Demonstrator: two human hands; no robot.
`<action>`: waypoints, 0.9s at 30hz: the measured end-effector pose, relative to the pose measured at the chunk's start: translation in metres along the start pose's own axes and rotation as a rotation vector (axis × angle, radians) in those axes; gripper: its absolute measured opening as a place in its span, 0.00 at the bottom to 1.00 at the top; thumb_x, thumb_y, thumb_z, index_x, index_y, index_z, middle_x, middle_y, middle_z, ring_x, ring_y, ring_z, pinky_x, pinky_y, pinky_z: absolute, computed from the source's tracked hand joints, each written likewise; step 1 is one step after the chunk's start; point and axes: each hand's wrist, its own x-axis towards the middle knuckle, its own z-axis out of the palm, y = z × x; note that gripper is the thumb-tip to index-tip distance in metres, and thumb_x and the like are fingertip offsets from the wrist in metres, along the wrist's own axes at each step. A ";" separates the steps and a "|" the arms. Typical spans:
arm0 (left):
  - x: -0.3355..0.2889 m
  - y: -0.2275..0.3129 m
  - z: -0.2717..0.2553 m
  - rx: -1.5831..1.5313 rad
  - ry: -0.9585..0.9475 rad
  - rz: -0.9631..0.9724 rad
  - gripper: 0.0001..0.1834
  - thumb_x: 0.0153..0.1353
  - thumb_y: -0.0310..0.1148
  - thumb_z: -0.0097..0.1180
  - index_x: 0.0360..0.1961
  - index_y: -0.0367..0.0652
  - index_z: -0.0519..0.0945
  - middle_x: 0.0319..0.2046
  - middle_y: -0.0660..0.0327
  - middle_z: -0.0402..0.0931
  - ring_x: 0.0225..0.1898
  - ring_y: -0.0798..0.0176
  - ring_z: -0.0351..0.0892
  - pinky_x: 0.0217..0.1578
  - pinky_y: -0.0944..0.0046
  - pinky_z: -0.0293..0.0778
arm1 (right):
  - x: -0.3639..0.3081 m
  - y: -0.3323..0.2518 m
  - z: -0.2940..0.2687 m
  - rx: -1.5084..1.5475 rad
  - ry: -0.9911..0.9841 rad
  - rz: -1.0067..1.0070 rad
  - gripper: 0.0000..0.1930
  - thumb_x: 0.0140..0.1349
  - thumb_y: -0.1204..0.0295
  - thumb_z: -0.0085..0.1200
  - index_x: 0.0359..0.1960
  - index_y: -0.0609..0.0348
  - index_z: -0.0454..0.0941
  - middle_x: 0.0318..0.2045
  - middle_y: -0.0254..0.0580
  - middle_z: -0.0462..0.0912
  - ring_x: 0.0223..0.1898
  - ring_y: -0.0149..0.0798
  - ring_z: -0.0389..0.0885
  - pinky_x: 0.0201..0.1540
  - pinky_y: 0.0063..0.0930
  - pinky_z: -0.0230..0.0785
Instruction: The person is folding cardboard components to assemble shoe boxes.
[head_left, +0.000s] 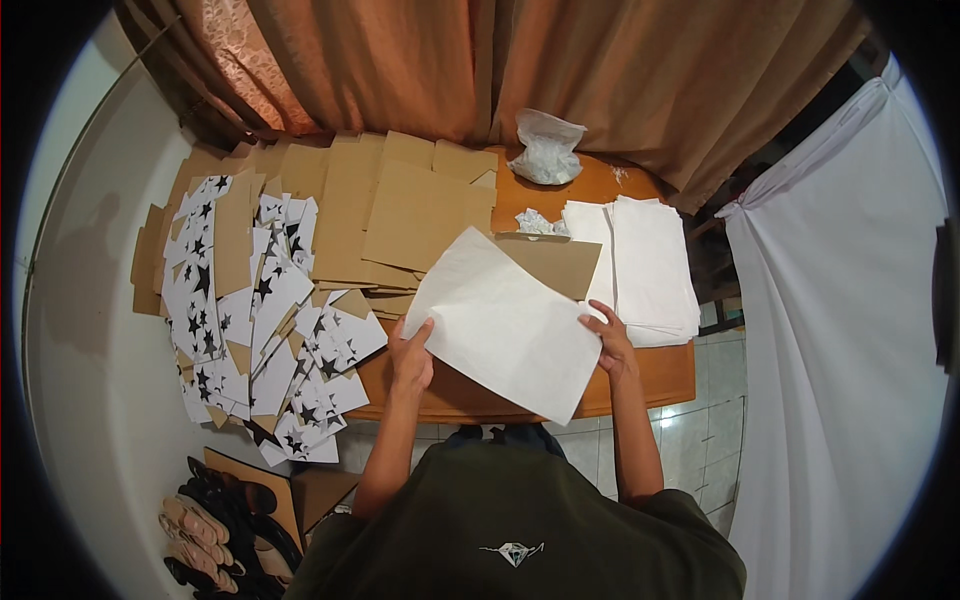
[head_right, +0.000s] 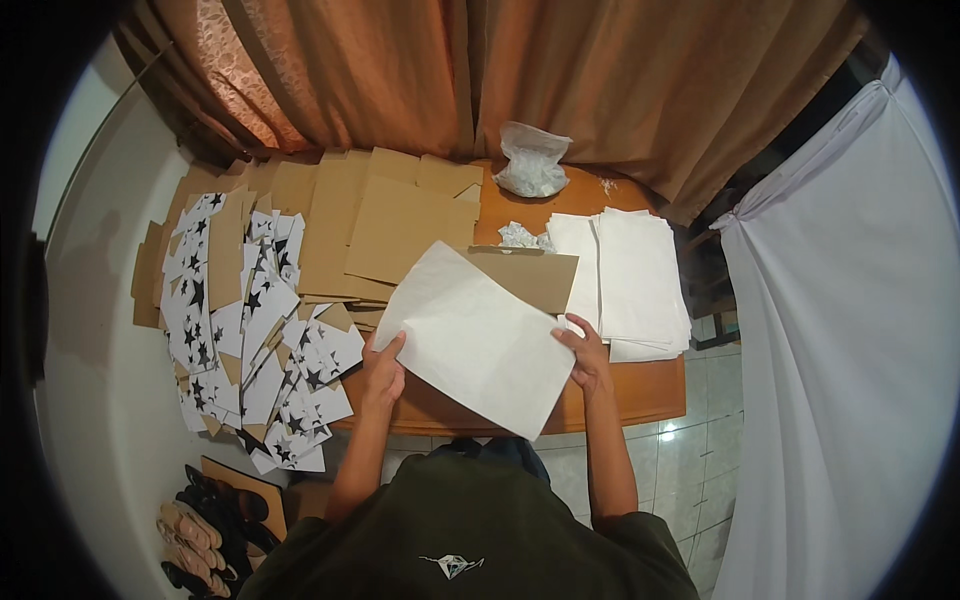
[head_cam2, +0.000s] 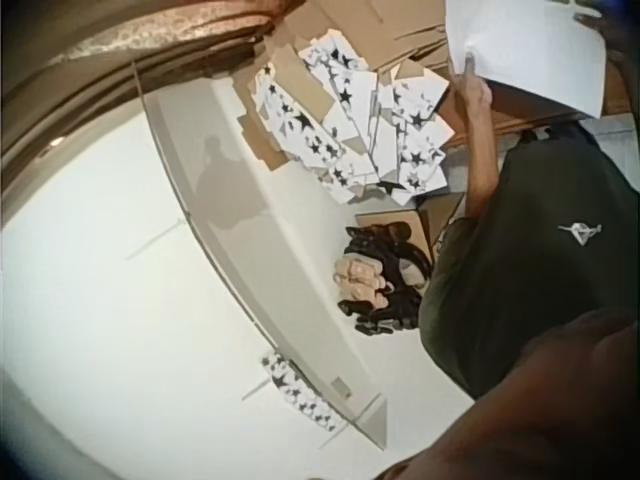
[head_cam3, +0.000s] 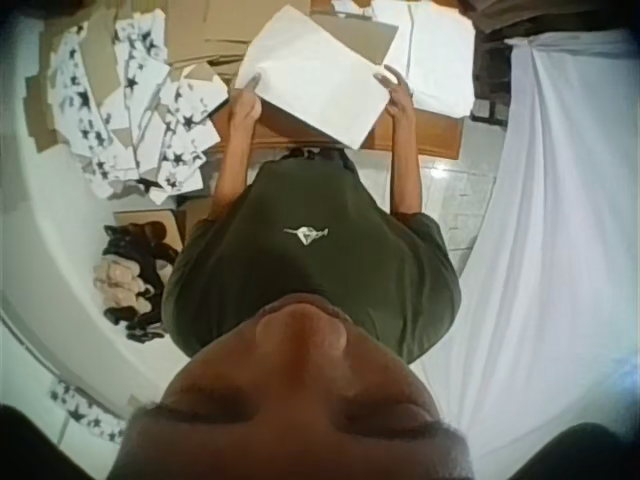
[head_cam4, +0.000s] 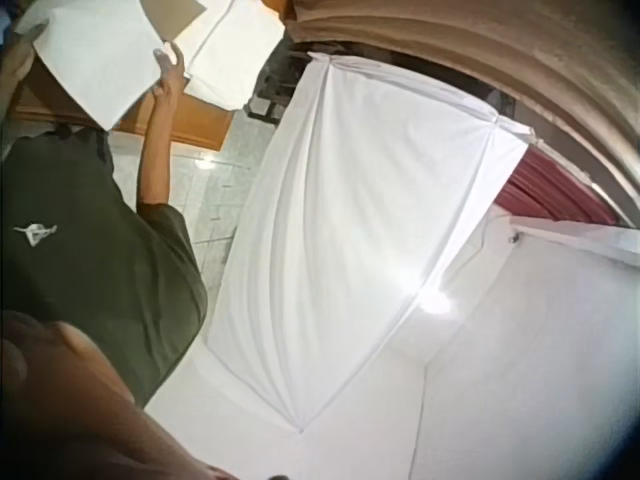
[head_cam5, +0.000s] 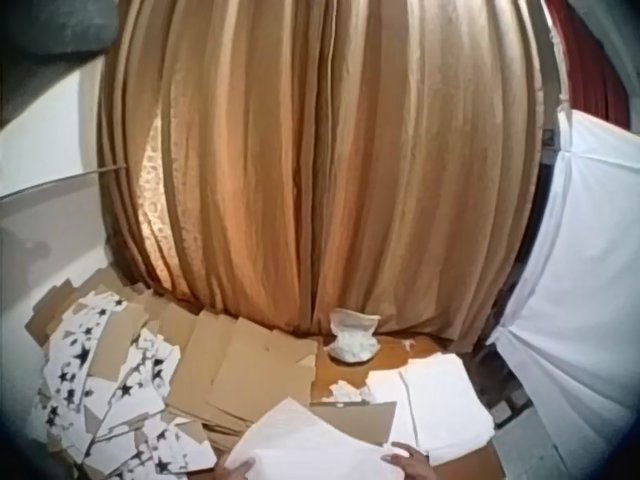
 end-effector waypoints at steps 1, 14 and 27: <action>-0.002 0.001 0.001 0.038 -0.009 -0.014 0.18 0.66 0.18 0.58 0.56 0.33 0.74 0.50 0.55 0.80 0.49 0.60 0.82 0.53 0.60 0.80 | 0.001 -0.004 0.001 0.004 0.012 -0.003 0.34 0.57 0.83 0.67 0.65 0.62 0.66 0.47 0.52 0.81 0.49 0.43 0.82 0.51 0.40 0.81; -0.011 0.002 -0.003 0.441 0.078 -0.200 0.25 0.64 0.30 0.66 0.60 0.37 0.72 0.44 0.60 0.81 0.41 0.66 0.80 0.38 0.65 0.77 | 0.007 -0.022 0.003 -0.352 -0.060 -0.234 0.22 0.57 0.84 0.65 0.54 0.67 0.77 0.45 0.44 0.85 0.44 0.36 0.84 0.50 0.31 0.79; -0.007 -0.039 0.014 1.512 0.148 0.371 0.15 0.63 0.30 0.60 0.51 0.44 0.80 0.35 0.60 0.84 0.41 0.53 0.83 0.51 0.43 0.70 | 0.004 -0.011 -0.014 -1.065 0.340 -0.509 0.29 0.65 0.72 0.57 0.66 0.53 0.57 0.42 0.69 0.82 0.47 0.68 0.82 0.51 0.50 0.73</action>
